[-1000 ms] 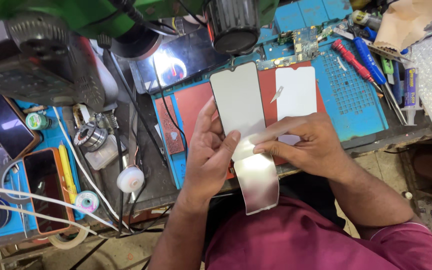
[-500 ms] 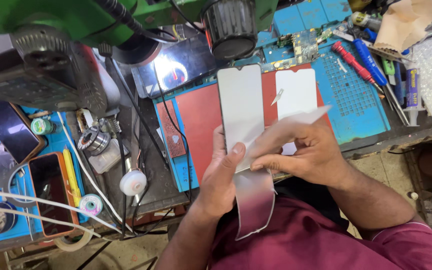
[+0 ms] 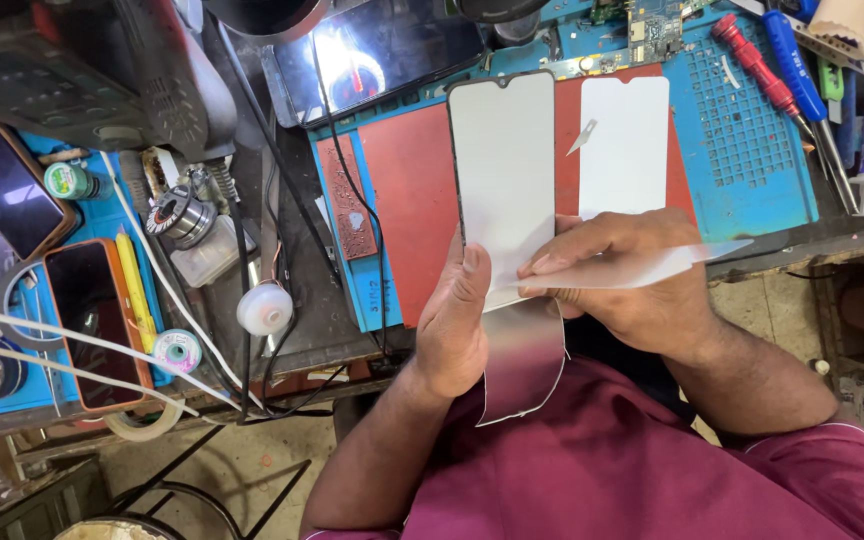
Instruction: The person removes protective films from a smartphone screen, wipes the surface with a cloth, and then uses a precision knife to scrape adhesive residue from the screen. The work is performed at a cluttered electronics repair bench with tools and components visible.
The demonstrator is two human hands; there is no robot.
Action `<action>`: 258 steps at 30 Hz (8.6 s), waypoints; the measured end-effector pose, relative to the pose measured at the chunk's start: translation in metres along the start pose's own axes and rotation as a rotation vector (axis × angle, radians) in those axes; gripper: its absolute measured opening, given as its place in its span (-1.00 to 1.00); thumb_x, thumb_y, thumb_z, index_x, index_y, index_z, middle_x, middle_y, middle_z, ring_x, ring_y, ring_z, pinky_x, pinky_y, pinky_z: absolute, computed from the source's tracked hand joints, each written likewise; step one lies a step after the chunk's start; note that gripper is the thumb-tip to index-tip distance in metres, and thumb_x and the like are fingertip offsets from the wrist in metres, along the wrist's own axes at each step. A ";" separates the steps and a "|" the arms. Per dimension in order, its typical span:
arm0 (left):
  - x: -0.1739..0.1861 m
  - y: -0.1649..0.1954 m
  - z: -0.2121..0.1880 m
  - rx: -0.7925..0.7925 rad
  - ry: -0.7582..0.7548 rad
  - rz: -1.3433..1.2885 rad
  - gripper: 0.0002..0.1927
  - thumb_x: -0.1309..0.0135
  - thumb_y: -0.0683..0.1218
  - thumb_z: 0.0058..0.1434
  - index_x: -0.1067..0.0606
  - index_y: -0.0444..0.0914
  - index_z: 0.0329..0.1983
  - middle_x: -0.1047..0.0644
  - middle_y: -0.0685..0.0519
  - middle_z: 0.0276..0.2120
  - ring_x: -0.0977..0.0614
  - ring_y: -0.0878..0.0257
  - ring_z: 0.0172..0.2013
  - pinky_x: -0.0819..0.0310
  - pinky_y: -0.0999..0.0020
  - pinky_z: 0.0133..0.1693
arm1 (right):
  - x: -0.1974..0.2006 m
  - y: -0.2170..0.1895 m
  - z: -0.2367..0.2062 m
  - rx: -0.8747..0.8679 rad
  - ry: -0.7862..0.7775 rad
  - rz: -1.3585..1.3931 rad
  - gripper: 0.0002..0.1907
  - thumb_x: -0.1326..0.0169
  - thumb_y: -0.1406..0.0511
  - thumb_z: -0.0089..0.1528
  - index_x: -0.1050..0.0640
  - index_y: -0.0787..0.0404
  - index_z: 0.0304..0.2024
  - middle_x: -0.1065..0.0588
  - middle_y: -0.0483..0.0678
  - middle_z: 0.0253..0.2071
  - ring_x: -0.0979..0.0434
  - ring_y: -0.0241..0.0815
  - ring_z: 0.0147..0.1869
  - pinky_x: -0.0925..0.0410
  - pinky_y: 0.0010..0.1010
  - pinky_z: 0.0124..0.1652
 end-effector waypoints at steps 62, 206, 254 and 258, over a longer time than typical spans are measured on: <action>-0.045 0.031 -0.028 -0.227 0.079 -0.215 -0.45 0.15 0.19 0.57 -0.28 -0.35 0.32 -0.45 -0.13 0.11 -0.57 0.07 0.03 -0.50 0.01 0.11 | 0.024 -0.049 -0.095 0.936 -0.018 0.080 -0.93 -0.33 0.36 0.22 -0.68 0.16 -0.24 -0.66 -0.03 -0.16 -0.71 -0.08 0.02 -0.47 -0.05 0.17; -0.063 0.043 -0.074 -0.702 -0.068 0.886 0.01 -0.28 0.10 0.30 0.06 -0.03 0.65 -0.29 -0.05 0.39 -0.39 0.02 0.41 -0.40 0.04 0.43 | 0.046 0.032 -0.046 -0.264 0.258 0.514 -0.77 -0.10 0.45 0.33 -0.59 0.41 0.03 -0.64 0.10 -0.23 -0.69 -0.19 -0.22 -0.58 -0.42 -0.21; -0.039 0.037 -0.068 -0.301 -0.116 0.173 0.05 -0.34 0.16 0.27 0.03 -0.19 0.60 -0.29 -0.13 0.37 -0.37 -0.13 0.39 -0.35 -0.29 0.37 | 0.118 0.044 -0.029 -0.113 0.398 0.640 -0.72 -0.17 0.50 0.36 -0.49 0.45 0.11 -0.61 0.15 -0.19 -0.67 -0.12 -0.25 -0.53 -0.45 -0.27; -0.036 0.033 -0.065 -0.265 -0.077 0.148 0.09 -0.33 0.19 0.26 0.09 -0.23 0.59 -0.25 -0.15 0.37 -0.35 -0.14 0.40 -0.37 -0.43 0.34 | 0.116 0.047 -0.026 -0.107 0.434 0.724 -0.63 -0.23 0.53 0.36 -0.39 0.43 0.14 -0.60 0.16 -0.22 -0.64 -0.17 -0.23 -0.50 -0.50 -0.24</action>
Point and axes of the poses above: each hand's wrist, its own z-axis towards the middle knuckle, its own x-axis out of the back of the hand, y = z × x, the point moved 10 cm from there along z, towards the middle knuckle
